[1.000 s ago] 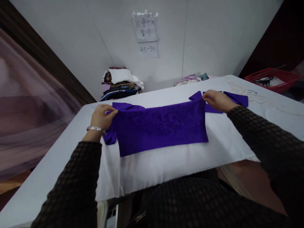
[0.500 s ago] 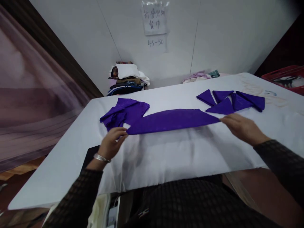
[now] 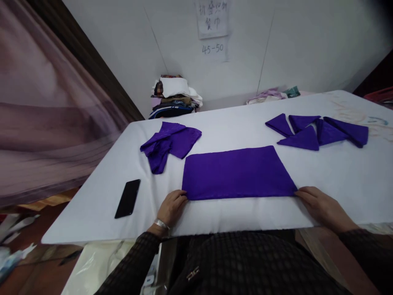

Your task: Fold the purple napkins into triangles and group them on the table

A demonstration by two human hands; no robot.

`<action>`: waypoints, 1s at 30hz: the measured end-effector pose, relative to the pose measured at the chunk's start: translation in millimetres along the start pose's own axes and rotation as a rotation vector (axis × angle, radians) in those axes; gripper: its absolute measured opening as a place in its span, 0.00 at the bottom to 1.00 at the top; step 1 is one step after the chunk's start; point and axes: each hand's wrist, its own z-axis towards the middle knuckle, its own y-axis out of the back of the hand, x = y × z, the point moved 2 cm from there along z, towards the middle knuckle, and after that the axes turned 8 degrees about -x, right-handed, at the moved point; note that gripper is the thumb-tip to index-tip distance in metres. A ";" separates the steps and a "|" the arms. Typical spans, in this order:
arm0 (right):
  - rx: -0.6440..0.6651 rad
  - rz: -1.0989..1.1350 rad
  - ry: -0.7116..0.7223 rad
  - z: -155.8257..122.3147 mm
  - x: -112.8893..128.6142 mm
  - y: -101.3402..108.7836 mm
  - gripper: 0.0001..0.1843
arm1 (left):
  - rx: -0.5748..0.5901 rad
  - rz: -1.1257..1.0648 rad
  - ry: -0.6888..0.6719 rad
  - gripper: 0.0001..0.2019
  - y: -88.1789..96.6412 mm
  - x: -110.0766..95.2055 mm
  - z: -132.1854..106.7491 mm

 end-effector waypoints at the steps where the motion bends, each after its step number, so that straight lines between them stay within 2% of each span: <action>1: 0.001 0.008 0.015 -3.5 -1.8 -0.3 0.15 | 0.007 -0.004 -0.004 0.13 0.3 -1.3 -2.6; 6: -0.009 0.033 0.041 -2.2 -1.8 -2.1 0.15 | 0.008 -0.069 0.022 0.12 5.5 3.1 -0.9; 9: -0.071 0.101 0.038 23.8 18.5 -4.2 0.14 | -0.072 -0.048 0.164 0.13 4.7 15.0 19.1; 11: -0.091 0.163 0.051 48.9 39.3 -10.7 0.15 | -0.099 0.002 0.273 0.13 -2.7 21.7 38.9; 14: -0.013 0.224 0.111 84.9 67.9 -31.5 0.20 | 0.003 0.117 0.401 0.20 -23.3 23.8 69.1; 17: 0.110 0.169 0.092 103.2 75.1 -58.9 0.26 | 0.136 0.231 0.501 0.27 -43.4 17.2 87.5; 20: 0.166 0.041 -0.031 99.0 59.9 -80.5 0.31 | 0.201 0.273 0.497 0.29 -55.5 7.3 90.8; 22: 0.171 -0.026 -0.084 89.7 48.3 -87.9 0.33 | 0.214 0.282 0.463 0.28 -59.2 2.6 88.2; 26: 0.160 -0.072 -0.071 76.6 40.7 -90.1 0.35 | 0.214 0.271 0.428 0.28 -61.4 4.6 85.3; 30: 0.162 -0.069 -0.068 76.1 42.8 -90.9 0.35 | 0.172 0.268 0.509 0.30 -58.9 18.2 94.4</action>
